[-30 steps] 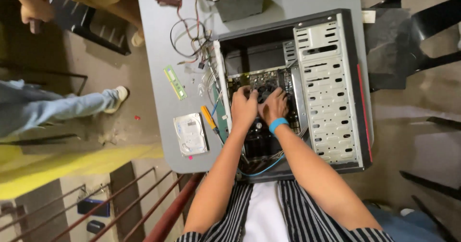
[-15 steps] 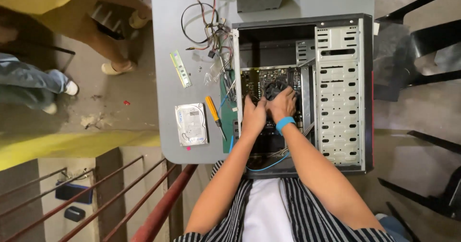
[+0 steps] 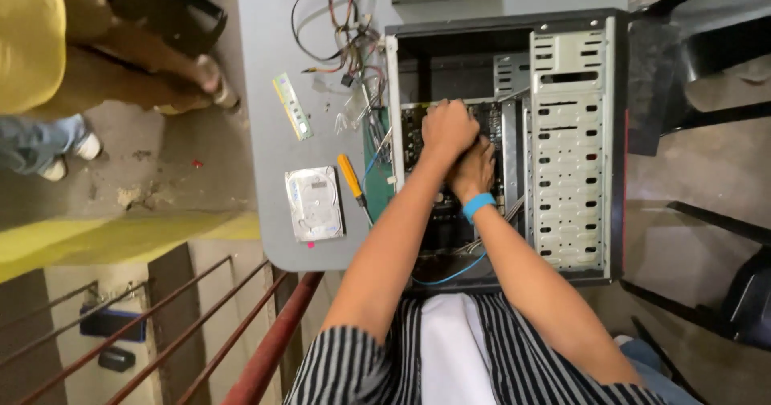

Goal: Cleaning dust from a power supply unit and a CPU fan using a paintbrush.

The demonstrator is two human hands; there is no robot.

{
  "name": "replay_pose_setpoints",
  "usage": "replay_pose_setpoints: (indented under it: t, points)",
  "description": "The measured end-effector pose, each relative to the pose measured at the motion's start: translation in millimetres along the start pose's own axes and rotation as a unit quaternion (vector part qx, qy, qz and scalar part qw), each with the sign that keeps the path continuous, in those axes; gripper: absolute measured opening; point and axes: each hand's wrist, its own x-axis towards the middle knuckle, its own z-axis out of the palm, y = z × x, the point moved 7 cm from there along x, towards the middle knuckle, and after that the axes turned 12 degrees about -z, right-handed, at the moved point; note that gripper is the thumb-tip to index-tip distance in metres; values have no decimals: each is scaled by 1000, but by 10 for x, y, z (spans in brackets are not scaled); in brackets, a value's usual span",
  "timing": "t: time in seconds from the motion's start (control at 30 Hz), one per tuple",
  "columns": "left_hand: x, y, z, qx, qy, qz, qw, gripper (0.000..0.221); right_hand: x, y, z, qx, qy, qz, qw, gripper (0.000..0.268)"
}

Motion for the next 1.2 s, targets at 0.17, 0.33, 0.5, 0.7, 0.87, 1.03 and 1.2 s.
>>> replay_pose_setpoints:
  t: [0.17,0.33,0.5,0.7,0.87,1.03,1.2]
  points:
    - [649,-161,591,151,-163,-20,975,35,-193,-299,-277,50,-42,-26,998,103]
    - [441,87,340,178,-178,-35,967,37,-106,-77,-32,53,-70,20,996,109]
    - [576,138,446,197,-176,-34,964,31,-198,-199,-121,55,-46,27,997,100]
    - [590,-109,445,76,-261,-129,954,50,-248,-187,-142,96,-31,11,995,105]
    - [382,-19,301,50,-215,-97,971,39,-245,-127,-120,47,-32,-35,998,106]
    - [179,27,117,31,-205,-42,977,13,-284,-220,-157,64,-25,-51,996,105]
    - [312,-131,431,69,-216,13,974,15,-287,-100,-64,36,-40,-34,998,115]
